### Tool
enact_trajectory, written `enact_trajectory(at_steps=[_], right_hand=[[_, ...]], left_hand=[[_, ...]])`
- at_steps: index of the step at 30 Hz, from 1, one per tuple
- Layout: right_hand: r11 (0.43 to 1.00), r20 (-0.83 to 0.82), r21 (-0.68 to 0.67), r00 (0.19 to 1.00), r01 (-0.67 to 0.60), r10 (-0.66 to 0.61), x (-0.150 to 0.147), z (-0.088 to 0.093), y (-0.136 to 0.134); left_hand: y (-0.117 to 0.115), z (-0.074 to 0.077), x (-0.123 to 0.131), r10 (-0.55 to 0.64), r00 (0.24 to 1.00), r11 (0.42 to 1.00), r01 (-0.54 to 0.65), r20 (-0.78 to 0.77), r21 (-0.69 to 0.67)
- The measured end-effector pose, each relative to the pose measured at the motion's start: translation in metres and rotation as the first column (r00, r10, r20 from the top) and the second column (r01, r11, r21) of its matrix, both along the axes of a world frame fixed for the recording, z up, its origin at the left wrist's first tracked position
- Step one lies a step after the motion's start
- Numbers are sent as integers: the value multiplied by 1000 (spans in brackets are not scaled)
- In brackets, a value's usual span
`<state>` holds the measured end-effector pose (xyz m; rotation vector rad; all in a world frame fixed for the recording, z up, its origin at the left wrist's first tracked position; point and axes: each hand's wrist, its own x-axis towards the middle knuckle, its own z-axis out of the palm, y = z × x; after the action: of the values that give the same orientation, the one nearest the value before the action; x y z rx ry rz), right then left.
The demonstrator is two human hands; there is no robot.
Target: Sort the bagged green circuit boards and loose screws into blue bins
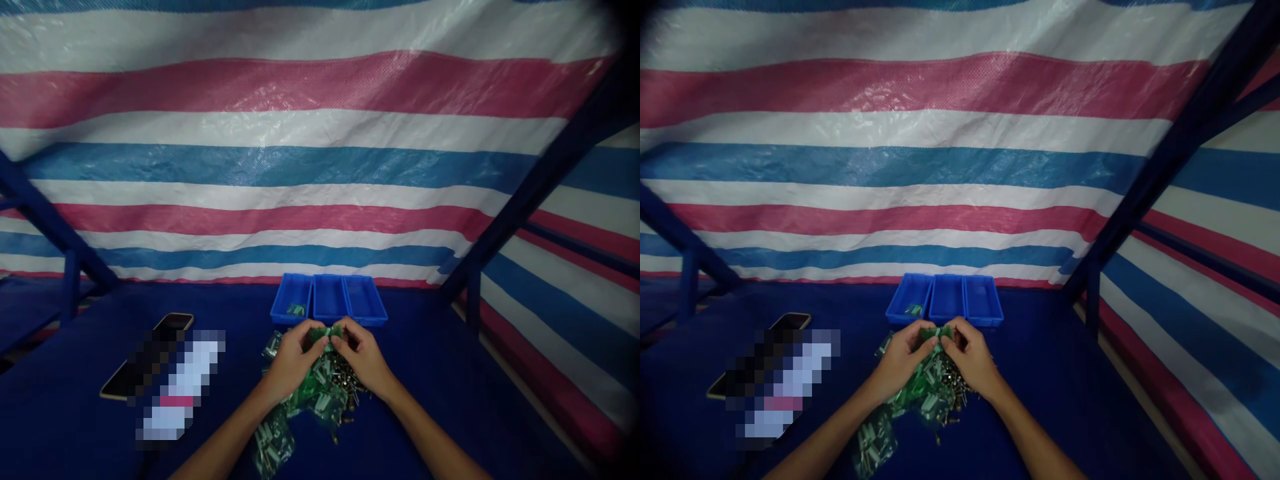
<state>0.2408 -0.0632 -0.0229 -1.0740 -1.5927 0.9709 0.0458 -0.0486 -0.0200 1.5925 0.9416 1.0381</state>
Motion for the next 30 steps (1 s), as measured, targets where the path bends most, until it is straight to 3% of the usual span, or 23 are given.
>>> enact_trajectory(at_steps=[7,16,25,30], right_hand=[[999,88,-10,995,-50,51,2,1,-1],[1000,64,10,998,-29,29,3,-1,-1],[999,59,0,997,-41,41,0,-3,0],[1000,15,-12,1000,-24,24,2,-6,2]], left_hand=[[4,-4,-2,80,996,996,-78,36,-53],[1,2,-1,61,998,998,-60,28,-28],[6,-4,-3,104,993,994,-102,59,-26],[5,2,-3,88,995,996,-88,43,-17]])
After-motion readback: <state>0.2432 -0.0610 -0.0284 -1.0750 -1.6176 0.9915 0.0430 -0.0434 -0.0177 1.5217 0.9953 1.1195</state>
